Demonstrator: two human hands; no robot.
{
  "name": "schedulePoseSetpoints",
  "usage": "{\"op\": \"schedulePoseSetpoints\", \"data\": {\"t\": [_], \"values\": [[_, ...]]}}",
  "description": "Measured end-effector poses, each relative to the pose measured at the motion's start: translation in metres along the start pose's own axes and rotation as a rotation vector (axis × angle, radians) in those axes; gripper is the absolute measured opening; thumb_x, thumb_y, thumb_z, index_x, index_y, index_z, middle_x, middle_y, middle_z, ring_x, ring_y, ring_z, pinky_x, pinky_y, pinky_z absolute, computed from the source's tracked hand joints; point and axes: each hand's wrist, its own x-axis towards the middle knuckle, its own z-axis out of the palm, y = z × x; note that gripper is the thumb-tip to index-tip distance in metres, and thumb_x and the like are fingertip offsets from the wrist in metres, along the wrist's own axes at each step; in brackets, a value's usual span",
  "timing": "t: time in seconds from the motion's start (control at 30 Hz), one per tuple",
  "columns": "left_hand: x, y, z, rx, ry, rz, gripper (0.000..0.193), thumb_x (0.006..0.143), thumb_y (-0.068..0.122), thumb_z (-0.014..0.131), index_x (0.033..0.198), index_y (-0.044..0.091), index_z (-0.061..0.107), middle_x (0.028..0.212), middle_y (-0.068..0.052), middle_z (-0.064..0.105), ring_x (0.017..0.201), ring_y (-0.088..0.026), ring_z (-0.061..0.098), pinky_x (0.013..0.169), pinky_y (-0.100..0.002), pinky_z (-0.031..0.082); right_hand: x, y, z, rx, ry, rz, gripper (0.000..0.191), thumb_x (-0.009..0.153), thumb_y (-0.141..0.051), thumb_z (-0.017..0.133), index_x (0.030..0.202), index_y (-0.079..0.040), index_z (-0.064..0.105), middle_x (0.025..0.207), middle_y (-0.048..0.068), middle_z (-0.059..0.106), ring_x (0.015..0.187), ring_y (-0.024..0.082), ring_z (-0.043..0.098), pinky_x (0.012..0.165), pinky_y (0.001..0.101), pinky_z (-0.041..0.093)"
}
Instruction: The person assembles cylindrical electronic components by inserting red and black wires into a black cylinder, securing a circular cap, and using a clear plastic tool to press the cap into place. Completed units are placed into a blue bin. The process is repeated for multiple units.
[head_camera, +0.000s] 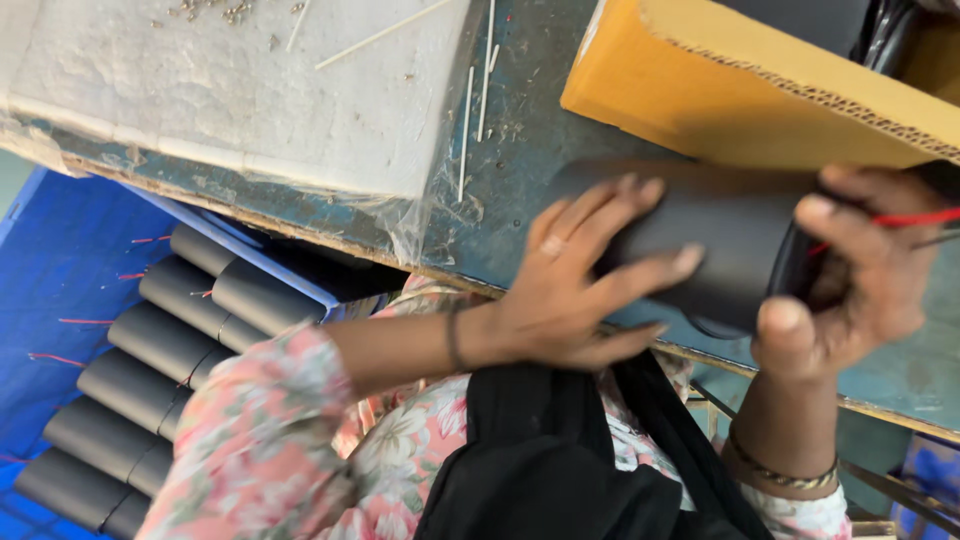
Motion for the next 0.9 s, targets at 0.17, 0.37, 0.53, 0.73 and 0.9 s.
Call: {"op": "schedulePoseSetpoints", "data": {"t": [0.17,0.37,0.53,0.73,0.9], "values": [[0.002,-0.027,-0.031,0.1,-0.125,0.128,0.096,0.07,0.064,0.085,0.147,0.022,0.046,0.149,-0.021,0.046,0.137,-0.046,0.045,0.114,-0.061,0.032,-0.002,-0.018,0.003,-0.036,-0.033,-0.195,0.055,0.089,-0.059,0.066,0.102,-0.005,0.068,0.111,0.02,0.062,0.106,0.037,0.055,0.095,0.0481,0.05],[0.054,-0.053,-0.007,-0.144,-0.406,0.063,0.112,0.061,0.053,0.089,0.152,0.011,0.04,0.143,-0.017,0.052,0.135,-0.04,0.051,0.118,-0.057,0.033,-0.009,-0.009,0.006,-0.138,-0.009,-0.193,0.051,0.092,-0.055,0.066,0.112,-0.008,0.071,0.121,0.019,0.063,0.116,0.036,0.056,0.099,0.0451,0.05],[0.069,-0.065,0.012,-0.029,-0.303,0.131,0.11,0.059,0.046,0.089,0.152,0.012,0.041,0.146,-0.017,0.05,0.136,-0.039,0.049,0.12,-0.054,0.033,-0.011,0.014,0.017,-0.176,0.123,-0.113,0.051,0.096,-0.052,0.063,0.115,-0.005,0.07,0.126,0.02,0.062,0.121,0.036,0.054,0.107,0.0457,0.044],[0.031,-0.038,0.029,0.115,-0.098,0.001,0.104,0.064,0.039,0.088,0.152,0.012,0.042,0.152,-0.02,0.047,0.141,-0.04,0.047,0.122,-0.057,0.033,-0.017,0.022,0.019,-0.06,0.118,0.008,0.054,0.096,-0.05,0.064,0.116,-0.001,0.068,0.13,0.019,0.063,0.121,0.032,0.056,0.11,0.0419,0.042],[0.007,0.0,-0.005,0.123,-0.054,0.053,0.082,0.073,0.046,0.088,0.141,0.018,0.051,0.149,-0.026,0.047,0.137,-0.039,0.047,0.112,-0.053,0.033,-0.025,0.017,0.011,0.072,0.044,0.095,0.057,0.094,-0.052,0.062,0.119,-0.001,0.069,0.133,0.021,0.063,0.122,0.034,0.057,0.109,0.0424,0.044]]}}
